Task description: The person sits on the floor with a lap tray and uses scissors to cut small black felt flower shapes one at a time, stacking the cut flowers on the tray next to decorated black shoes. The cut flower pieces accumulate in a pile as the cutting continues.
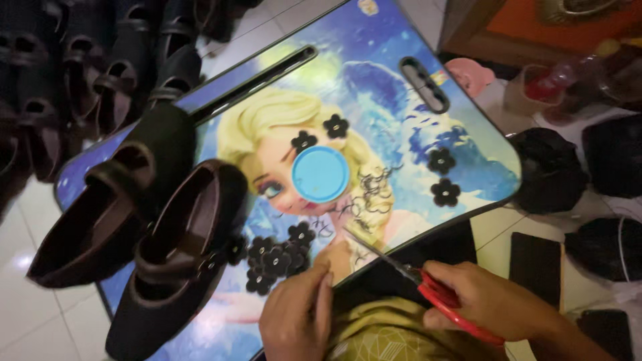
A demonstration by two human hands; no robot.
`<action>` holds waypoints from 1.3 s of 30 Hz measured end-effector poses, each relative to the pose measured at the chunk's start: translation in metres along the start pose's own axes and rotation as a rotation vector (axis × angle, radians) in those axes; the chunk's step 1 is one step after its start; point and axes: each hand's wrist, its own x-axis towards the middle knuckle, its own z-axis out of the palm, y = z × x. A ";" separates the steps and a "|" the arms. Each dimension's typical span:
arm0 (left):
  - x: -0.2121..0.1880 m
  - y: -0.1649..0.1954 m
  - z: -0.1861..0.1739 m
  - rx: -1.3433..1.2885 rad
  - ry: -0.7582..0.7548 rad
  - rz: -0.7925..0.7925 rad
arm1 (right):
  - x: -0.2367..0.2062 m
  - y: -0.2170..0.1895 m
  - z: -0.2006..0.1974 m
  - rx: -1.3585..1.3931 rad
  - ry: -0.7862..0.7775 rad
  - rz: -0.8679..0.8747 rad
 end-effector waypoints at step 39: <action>0.002 -0.024 0.059 0.214 -0.145 0.440 | 0.053 -0.031 -0.096 0.179 0.957 -0.094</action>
